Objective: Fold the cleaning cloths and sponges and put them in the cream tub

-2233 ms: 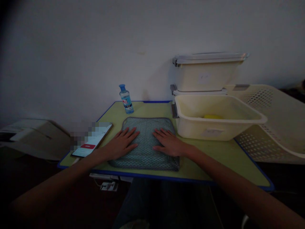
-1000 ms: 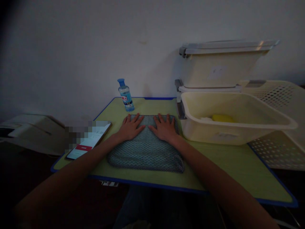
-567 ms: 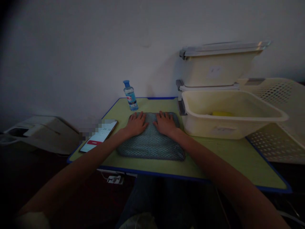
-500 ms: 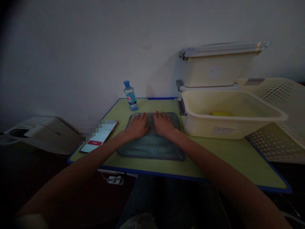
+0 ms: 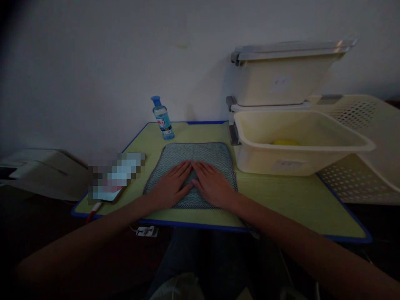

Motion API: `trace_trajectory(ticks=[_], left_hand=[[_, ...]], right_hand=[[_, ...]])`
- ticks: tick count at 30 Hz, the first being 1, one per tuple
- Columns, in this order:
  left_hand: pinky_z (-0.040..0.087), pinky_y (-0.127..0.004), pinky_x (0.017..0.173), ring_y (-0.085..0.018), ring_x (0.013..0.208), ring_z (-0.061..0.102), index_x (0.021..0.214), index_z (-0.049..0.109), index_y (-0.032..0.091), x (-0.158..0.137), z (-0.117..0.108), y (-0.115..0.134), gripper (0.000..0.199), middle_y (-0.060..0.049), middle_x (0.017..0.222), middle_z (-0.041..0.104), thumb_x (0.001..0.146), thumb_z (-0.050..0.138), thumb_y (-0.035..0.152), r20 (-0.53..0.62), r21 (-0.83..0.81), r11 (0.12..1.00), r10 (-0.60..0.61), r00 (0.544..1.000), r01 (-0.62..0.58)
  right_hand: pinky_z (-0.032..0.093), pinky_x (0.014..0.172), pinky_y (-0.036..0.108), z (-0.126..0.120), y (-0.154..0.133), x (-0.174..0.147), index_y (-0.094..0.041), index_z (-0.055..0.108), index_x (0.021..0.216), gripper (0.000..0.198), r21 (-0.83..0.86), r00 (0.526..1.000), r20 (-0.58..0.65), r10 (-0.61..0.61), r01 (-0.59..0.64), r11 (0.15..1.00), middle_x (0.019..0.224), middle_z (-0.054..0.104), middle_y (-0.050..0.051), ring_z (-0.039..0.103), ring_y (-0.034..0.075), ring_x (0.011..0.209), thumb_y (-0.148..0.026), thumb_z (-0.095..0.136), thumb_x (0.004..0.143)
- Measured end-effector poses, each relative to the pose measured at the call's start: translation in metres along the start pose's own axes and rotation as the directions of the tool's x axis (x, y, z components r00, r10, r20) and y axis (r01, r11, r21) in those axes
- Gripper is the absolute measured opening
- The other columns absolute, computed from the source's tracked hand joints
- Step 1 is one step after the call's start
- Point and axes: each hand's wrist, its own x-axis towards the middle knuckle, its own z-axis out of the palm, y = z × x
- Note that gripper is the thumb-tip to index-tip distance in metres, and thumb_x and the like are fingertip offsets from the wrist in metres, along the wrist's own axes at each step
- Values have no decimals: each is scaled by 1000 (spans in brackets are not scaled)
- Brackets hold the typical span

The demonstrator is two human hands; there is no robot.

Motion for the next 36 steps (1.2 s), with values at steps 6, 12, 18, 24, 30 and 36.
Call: trace_trajectory(ticks=[6,12,18,24,30,36], left_hand=[[19,-39,111,-22,138,14,140,23,16,-24,-1,-20,58,-10,149,16,92,23,48,19,8,1000,22,1000,-22],[19,-42,111,-22,138,13,140,21,20,-43,-3,-30,53,-8,150,15,93,25,43,-8,20,998,57,998,-57],[20,-43,111,-23,138,14,141,20,21,-48,-3,-34,52,-8,150,14,93,27,42,-11,9,997,80,997,-80],[19,-45,111,-24,137,14,141,17,24,-47,1,-37,53,-5,150,12,93,30,40,-17,2,995,95,995,-95],[18,-46,111,-25,138,7,141,13,31,-53,-7,-43,54,-3,151,-2,92,33,41,25,-30,967,253,967,-252],[14,-44,112,-24,138,6,140,15,33,-58,-20,-44,55,-3,150,-2,91,38,41,112,-86,915,403,908,-395]], right_hand=[[24,109,44,-11,4,-18,-7,35,136,54,-63,997,82,-12,17,998,144,30,14,24,25,134,-38,32,91],[24,109,46,-11,11,-26,-14,33,137,55,-39,996,61,-67,69,997,145,28,10,21,24,135,-43,31,91],[26,108,47,-11,19,-39,-16,30,139,57,-55,994,61,-95,98,994,145,29,9,22,25,134,-47,29,91],[25,107,48,-15,25,-56,-21,27,140,57,-55,989,63,-133,137,989,145,29,7,21,24,135,-48,32,90],[20,109,49,-28,24,-68,-19,30,138,60,-1,953,152,-263,266,964,147,23,10,17,24,136,-51,38,88],[18,109,50,-39,22,-72,-22,26,139,61,101,924,204,-324,309,946,147,23,10,16,24,136,-49,42,87]])
